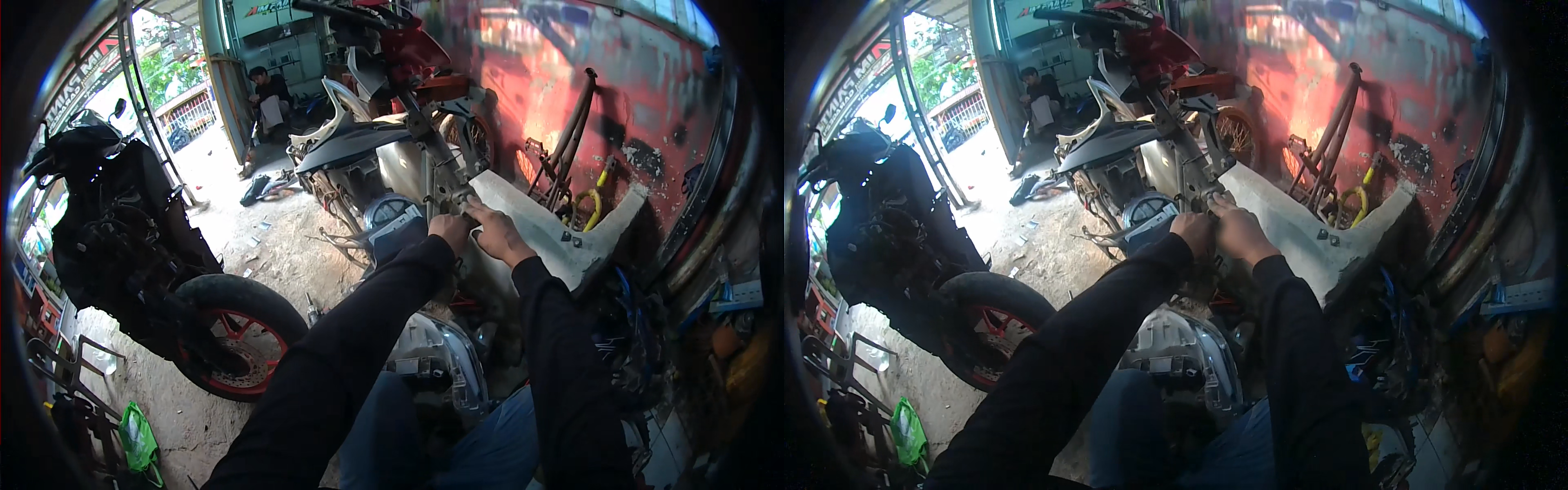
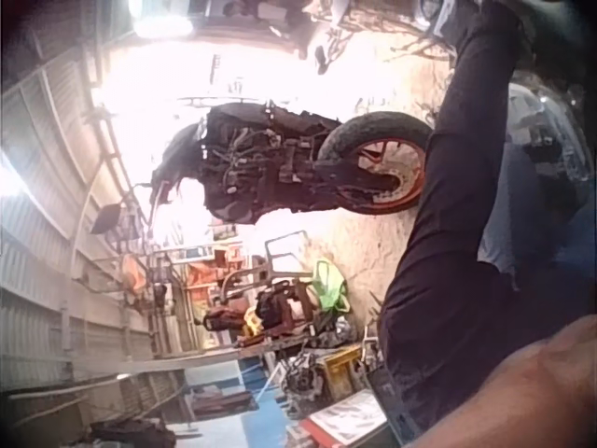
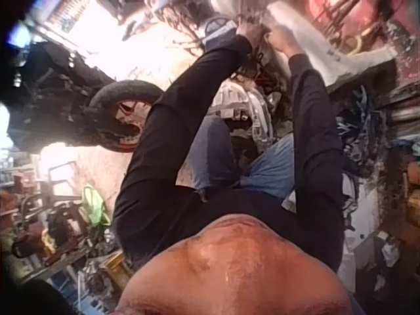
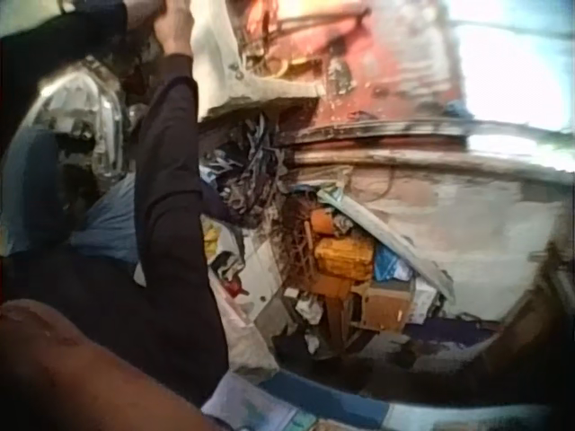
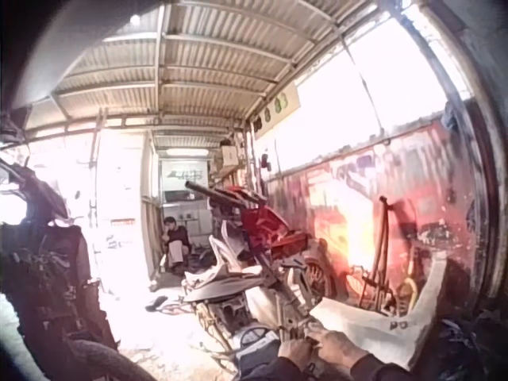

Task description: The person disassembles motorcycle fairing components by removing screws with a screwdriver and pulling plastic panels apart by hand, eventually placing the headlight assembly on the ground.

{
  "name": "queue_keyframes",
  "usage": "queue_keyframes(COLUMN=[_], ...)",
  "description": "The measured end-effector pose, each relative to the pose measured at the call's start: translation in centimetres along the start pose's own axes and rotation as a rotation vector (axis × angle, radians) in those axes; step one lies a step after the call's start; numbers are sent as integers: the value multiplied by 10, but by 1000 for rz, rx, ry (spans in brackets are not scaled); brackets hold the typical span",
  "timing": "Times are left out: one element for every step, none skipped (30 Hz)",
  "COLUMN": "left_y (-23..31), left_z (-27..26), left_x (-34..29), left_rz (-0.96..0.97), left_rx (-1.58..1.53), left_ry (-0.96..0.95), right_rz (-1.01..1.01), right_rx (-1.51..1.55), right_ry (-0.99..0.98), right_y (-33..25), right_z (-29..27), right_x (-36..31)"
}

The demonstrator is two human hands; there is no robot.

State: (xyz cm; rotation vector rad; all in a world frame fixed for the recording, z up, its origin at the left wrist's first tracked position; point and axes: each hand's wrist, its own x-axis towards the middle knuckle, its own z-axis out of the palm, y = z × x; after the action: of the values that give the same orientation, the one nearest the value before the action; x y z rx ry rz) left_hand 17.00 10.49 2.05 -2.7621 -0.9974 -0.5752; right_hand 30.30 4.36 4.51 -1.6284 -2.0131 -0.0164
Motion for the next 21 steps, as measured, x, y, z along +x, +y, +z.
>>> queue_keyframes(left_y=[-1, -5, -8, -15, -17, -18, -18, -18, -19, -20, -20, -18, -19, -21, -24, -25, -26, -19, -23, -38, -38], left_z=[-2, -5, -8, -5, 0, 6, 8, 10, 12, 11, 10, 9, 8, 5, 1, -6, -25, -54, -74, -55, -49], left_x=[-1, -2, -2, -1, 0, 1, 1, 2, 3, 3, 4, 6, 7, 9, 13, 21, 25, 34, 34, 45, 49], left_rz=[0, -8, -15, -1, -1, -26, -44, -36, -36, -40, -37, -41, -48, -50, -71, -86, -86, -85, -105, 54, 59], left_rx=[-3, -19, -37, -35, -32, -2, 29, 34, 39, 43, 46, 48, 55, 62, 31, -6, -1, -117, -212, -391, -377], left_ry=[1, -74, -150, -154, -151, -127, -107, -107, -94, -80, -78, -107, -141, -143, -214, -273, -271, -297, -335, -207, -214], right_rz=[22, 8, 11, 25, 41, 2, 6, -26, -57, -56, -61, -66, -69, -39, -9, 21, 18, 69, 103, 22, 25], right_rx=[10, -1, -5, -9, -14, -26, -24, -35, -46, -46, -32, -18, -12, -23, -33, -7, -5, 6, 44, -48, -37], right_ry=[-34, -8, -8, -31, -54, -21, -14, 9, 31, 35, 29, 22, 25, 14, 3, 5, 10, 14, 17, 84, 96], right_y=[0, -1, 0, -6, -10, -9, -8, -7, -5, -4, -4, -3, -3, -1, 1, 4, 5, 12, 8, 8, 8], right_z=[4, 10, 13, 13, 12, 14, 15, 15, 14, 14, 13, 12, 12, 9, 8, 2, 1, -6, -4, 1, 4], right_x=[-2, -4, -5, -3, -3, -2, -1, 0, 2, 5, 9, 14, 17, 19, 21, 23, 24, 20, 19, 19, 24])
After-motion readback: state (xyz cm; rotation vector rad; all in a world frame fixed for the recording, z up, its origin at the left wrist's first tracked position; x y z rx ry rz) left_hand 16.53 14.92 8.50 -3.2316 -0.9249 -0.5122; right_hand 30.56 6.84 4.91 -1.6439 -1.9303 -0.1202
